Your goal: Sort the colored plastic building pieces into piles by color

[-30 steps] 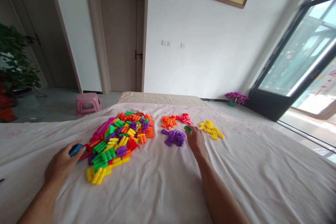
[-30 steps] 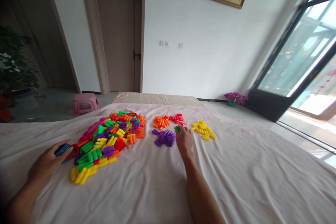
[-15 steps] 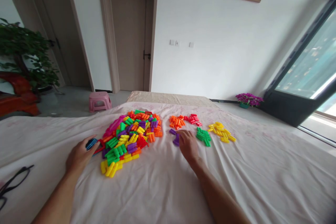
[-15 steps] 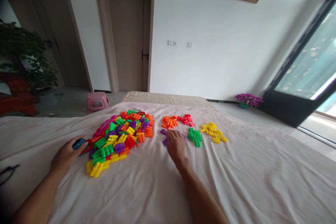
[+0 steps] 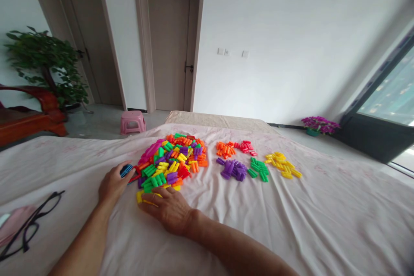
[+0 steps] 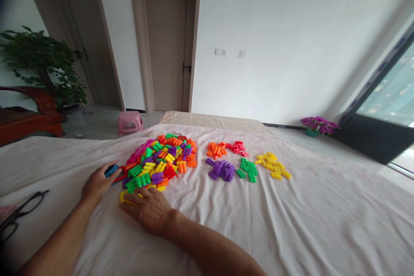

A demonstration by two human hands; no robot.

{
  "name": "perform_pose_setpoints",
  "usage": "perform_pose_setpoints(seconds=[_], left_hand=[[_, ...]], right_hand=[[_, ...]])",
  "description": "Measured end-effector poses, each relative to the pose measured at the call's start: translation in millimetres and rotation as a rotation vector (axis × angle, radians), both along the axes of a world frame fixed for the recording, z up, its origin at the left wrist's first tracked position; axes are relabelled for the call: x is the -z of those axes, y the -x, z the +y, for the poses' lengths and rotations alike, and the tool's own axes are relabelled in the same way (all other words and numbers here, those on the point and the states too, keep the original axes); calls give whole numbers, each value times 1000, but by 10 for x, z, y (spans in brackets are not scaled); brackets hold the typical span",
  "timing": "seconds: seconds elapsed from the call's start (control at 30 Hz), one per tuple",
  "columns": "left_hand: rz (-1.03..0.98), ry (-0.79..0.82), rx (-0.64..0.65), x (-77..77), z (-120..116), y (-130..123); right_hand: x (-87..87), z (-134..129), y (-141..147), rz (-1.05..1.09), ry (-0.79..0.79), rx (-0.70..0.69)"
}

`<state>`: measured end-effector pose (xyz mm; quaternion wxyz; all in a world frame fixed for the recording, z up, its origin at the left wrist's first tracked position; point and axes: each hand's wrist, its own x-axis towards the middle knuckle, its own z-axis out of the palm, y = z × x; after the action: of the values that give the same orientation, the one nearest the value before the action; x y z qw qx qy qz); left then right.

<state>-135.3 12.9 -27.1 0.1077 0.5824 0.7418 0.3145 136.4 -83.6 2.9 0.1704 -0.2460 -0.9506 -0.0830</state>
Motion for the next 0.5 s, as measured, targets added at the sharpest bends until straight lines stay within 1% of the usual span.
perform_pose_setpoints(seconds=[0.1, 0.23, 0.37, 0.43, 0.5], left_hand=[[12, -2, 2, 3, 3, 3], [5, 10, 2, 11, 12, 17], [6, 34, -7, 9, 15, 20], [8, 37, -17, 11, 20, 19], [12, 22, -15, 23, 31, 24]], right_hand=[[32, 28, 103, -44, -46, -17], [69, 19, 66, -34, -73, 34], [98, 4, -107, 6, -28, 60], [87, 17, -255, 38, 20, 84], [53, 46, -451, 91, 69, 140]])
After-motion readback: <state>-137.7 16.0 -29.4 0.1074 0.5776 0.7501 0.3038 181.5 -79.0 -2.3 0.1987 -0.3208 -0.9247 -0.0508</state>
